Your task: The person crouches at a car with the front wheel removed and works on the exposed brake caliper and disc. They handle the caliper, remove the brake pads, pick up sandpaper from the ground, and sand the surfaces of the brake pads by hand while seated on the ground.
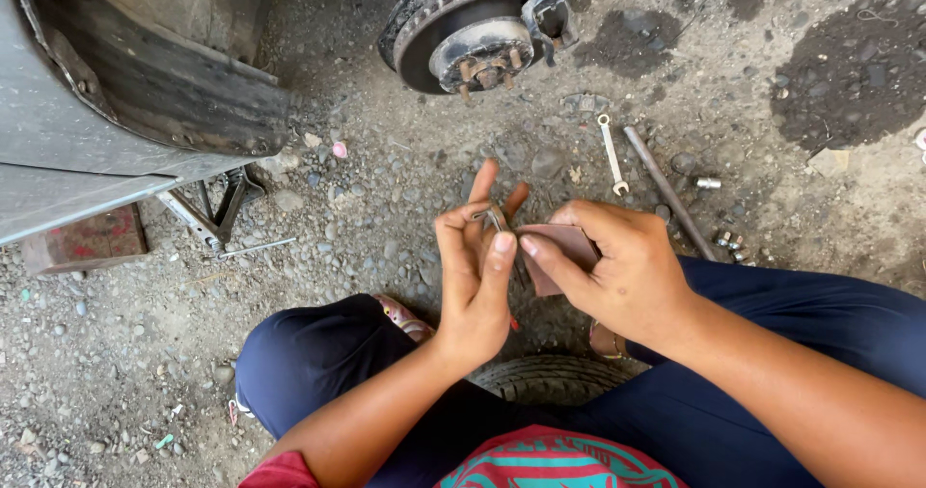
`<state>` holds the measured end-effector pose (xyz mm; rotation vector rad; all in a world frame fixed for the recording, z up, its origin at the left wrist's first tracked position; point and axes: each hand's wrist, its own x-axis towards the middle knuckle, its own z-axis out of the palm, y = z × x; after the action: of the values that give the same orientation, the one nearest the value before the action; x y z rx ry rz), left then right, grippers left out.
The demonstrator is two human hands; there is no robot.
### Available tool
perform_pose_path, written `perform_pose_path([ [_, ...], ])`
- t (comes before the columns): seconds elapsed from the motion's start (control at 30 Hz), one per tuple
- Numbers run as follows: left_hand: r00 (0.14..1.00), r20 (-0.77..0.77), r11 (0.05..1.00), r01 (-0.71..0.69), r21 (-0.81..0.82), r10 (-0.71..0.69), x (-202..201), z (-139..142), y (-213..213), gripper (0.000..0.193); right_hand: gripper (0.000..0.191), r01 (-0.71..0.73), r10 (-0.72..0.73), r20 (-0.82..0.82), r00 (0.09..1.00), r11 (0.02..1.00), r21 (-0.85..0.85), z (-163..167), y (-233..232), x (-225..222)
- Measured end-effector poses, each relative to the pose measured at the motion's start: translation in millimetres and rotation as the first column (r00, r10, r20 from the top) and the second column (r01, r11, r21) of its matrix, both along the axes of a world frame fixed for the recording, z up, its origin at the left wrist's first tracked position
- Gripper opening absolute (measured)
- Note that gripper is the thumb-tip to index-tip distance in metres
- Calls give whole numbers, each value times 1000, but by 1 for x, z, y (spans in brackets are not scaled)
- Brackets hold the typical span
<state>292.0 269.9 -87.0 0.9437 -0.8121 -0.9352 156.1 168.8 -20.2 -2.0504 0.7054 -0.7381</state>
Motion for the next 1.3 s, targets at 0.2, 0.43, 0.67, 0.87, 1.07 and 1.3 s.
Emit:
perform_pose_path([
  [0.2, 985, 169, 1000, 28, 6, -29, -11, 1, 5, 36, 13, 97, -98, -34, 995, 994, -41, -1, -13, 3],
  [0.43, 994, 96, 998, 61, -29, -58, -6, 1, 0, 34, 13, 138, -137, 22, 990, 989, -61, 8, -27, -6],
  [0.67, 999, -17, 999, 30, 12, -30, 6, -2, -2, 27, 15, -1, 1, -32, 999, 1000, -15, 0, 0, -6],
  [0.87, 1000, 11, 1000, 0, 6, 0, -8, -5, 3, 28, 13, 40, -40, 2, 999, 998, -44, -1, -5, 5],
  [1.07, 994, -59, 994, 99, 50, -96, -21, -4, 3, 27, 14, 150, -149, 23, 989, 988, -41, -3, -37, 3],
  [1.3, 951, -311, 984, 61, 170, -5, 14, -2, -5, 24, 31, -39, -46, 140, 989, 835, 549, -23, -22, -17],
])
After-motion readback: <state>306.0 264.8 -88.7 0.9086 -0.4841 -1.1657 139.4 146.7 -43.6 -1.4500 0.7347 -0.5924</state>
